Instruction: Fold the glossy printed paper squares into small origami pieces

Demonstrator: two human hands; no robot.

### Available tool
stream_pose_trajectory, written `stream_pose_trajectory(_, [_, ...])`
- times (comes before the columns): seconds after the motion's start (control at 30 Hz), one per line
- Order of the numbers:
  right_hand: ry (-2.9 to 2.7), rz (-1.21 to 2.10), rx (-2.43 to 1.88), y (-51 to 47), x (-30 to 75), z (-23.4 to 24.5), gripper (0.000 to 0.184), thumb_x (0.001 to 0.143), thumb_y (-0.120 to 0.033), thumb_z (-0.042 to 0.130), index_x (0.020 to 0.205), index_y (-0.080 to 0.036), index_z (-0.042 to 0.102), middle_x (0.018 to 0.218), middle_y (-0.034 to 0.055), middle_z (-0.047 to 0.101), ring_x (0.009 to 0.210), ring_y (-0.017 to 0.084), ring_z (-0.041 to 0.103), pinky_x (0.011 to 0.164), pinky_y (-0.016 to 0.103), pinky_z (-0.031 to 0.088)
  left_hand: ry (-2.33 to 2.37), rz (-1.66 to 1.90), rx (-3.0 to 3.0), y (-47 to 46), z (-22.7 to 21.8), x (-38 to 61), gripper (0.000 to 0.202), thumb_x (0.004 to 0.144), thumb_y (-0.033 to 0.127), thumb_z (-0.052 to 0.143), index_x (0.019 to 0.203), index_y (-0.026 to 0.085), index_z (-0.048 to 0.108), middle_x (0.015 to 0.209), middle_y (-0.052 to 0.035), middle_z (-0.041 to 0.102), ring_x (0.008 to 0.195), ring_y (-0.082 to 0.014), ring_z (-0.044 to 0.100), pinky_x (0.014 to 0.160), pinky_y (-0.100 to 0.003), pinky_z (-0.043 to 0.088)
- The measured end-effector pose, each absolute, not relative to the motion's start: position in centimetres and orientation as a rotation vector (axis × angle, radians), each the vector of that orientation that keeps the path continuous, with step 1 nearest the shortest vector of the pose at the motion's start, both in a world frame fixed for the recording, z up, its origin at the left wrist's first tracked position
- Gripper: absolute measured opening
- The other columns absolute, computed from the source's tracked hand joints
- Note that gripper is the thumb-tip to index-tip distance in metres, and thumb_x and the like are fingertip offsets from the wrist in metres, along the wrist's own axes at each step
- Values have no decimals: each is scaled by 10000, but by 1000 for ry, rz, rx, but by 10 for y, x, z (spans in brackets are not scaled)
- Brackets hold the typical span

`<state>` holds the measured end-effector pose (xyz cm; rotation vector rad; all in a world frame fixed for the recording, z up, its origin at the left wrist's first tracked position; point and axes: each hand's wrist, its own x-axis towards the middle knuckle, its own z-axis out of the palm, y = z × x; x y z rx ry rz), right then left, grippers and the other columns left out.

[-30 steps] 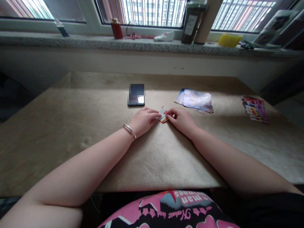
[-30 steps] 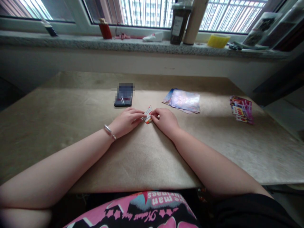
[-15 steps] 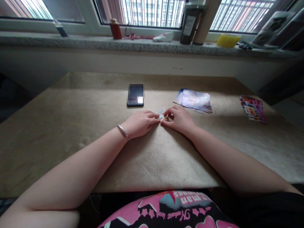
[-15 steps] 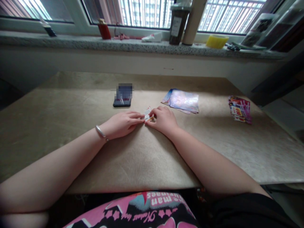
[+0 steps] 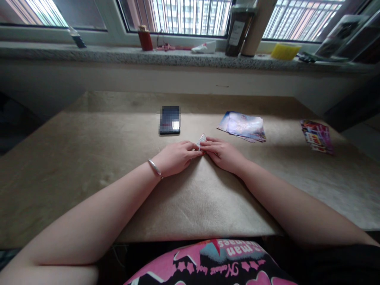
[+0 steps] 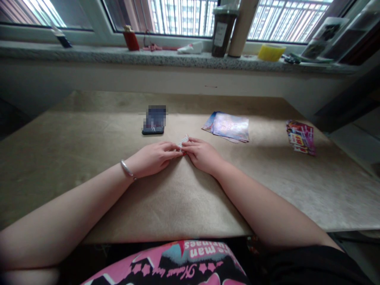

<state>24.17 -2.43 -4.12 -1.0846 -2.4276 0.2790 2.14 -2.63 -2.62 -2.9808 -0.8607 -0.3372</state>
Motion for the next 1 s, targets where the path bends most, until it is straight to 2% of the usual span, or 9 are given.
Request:
stream_pose_trajectory(0.13, [-2447,233,-1083,-29,237,-39,367,862,-140,448,1127,-248,677,1202,43,651,1239,227,508,1081,474,368,-868,-374,-3021,-28,-25,23,434,803,47,484,1204,181,584,1250,-74,578,1181,-201,524,1015,-344,441])
stream_pose_trajectory(0.23, [-2448,265,-1057,-31,235,-38,403,837,-111,452,1158,-235,662,1232,39,632,1296,222,446,1084,438,386,-915,-326,-3028,-29,-24,24,454,787,40,485,1207,186,577,1280,-71,559,1173,-204,538,1001,-343,453])
stream_pose_trajectory(0.33, [-2441,372,-1082,-30,235,-40,440,836,-96,423,1201,-225,633,1265,45,607,1263,199,485,1084,414,390,-935,-289,-3029,-29,-23,24,462,789,49,484,1219,193,573,1248,-75,573,1111,-204,577,961,-341,476])
stream_pose_trajectory(0.53, [-2457,340,-1160,-24,234,-42,401,892,-193,409,1242,-138,597,1325,111,549,1271,200,476,1103,398,358,-901,-295,-3046,-26,-24,24,472,770,36,481,1206,182,587,1195,-83,587,1056,-203,594,938,-329,480])
stream_pose_trajectory(0.7, [-2492,267,-1232,-18,234,-43,419,904,-203,395,1288,-171,557,1379,80,499,1316,215,419,1102,435,345,-854,-340,-3051,-24,-26,25,444,793,21,436,1172,179,604,1173,-94,603,1049,-185,596,925,-319,484])
stream_pose_trajectory(0.87, [-2476,185,-1329,-14,234,-44,418,928,-272,380,1286,-162,565,1371,58,510,1310,252,423,1092,424,356,-792,-389,-3025,-22,-31,26,426,822,23,413,1182,165,591,1265,-104,570,1155,-195,535,995,-357,446])
stream_pose_trajectory(1.0, [-2483,168,-1378,-11,233,-44,450,927,-265,360,1321,-127,527,1394,73,484,1320,278,404,1091,440,345,-782,-373,-3034,-22,-31,27,393,839,44,408,1183,121,582,1291,-115,562,1169,-207,519,1002,-347,438])
